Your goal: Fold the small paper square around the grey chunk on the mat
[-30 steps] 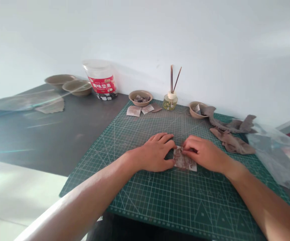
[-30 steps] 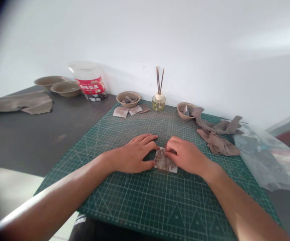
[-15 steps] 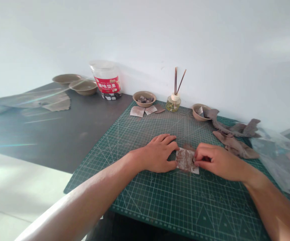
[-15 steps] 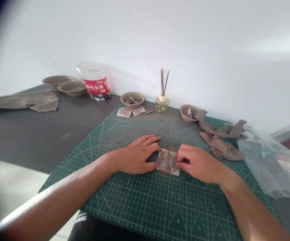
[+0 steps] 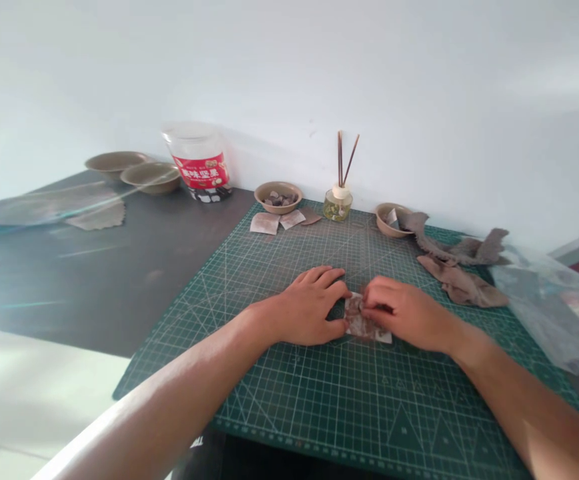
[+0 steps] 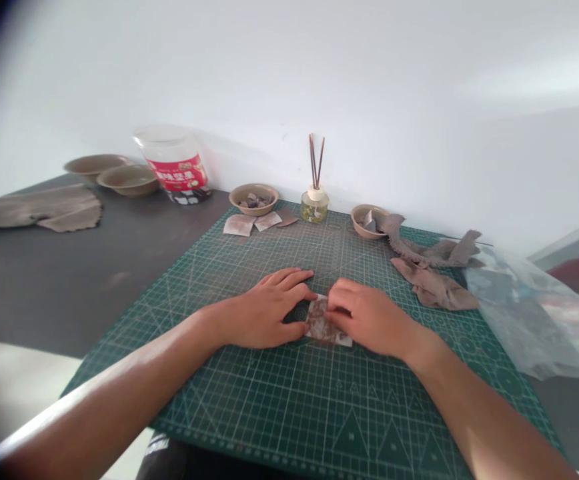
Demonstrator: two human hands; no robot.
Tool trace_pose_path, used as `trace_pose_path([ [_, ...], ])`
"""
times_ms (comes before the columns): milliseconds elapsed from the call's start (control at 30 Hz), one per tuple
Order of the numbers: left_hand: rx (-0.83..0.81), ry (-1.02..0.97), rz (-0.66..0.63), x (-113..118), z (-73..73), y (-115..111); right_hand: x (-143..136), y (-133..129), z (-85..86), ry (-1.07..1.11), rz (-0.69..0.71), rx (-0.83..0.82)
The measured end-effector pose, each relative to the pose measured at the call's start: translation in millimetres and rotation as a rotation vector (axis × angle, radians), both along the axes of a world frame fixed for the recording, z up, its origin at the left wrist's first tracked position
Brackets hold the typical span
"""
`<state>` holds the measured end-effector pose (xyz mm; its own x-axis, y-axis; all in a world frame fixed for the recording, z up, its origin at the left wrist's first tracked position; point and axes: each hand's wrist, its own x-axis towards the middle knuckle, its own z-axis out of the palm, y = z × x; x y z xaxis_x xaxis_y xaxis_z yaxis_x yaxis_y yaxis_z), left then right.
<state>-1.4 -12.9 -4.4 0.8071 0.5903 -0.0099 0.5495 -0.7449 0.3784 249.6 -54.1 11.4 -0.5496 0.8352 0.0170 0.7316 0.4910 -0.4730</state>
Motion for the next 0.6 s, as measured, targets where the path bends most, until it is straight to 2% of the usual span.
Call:
trace_pose_path([
  [100,-0.004,0.003,0.007,0,-0.2,0,6,1,1.9,-0.029,-0.064,0.003],
  [233,-0.023,0.004,-0.007,0,2.0,0,-2,-6,1.8,0.002,0.086,-0.079],
  [367,-0.016,-0.003,0.013,-1,3.0,-1,-3,-2,-0.7,-0.018,-0.052,0.031],
  [433,-0.011,-0.009,0.02,-1,2.0,-1,0,-1,-0.2,-0.032,-0.091,0.035],
  [533,-0.001,-0.022,0.006,-1,-0.8,-1,-2,-4,0.5,0.007,0.052,-0.063],
  [600,0.004,-0.031,-0.004,-2,-2.6,-1,-7,-6,-0.2,0.007,0.085,-0.049],
])
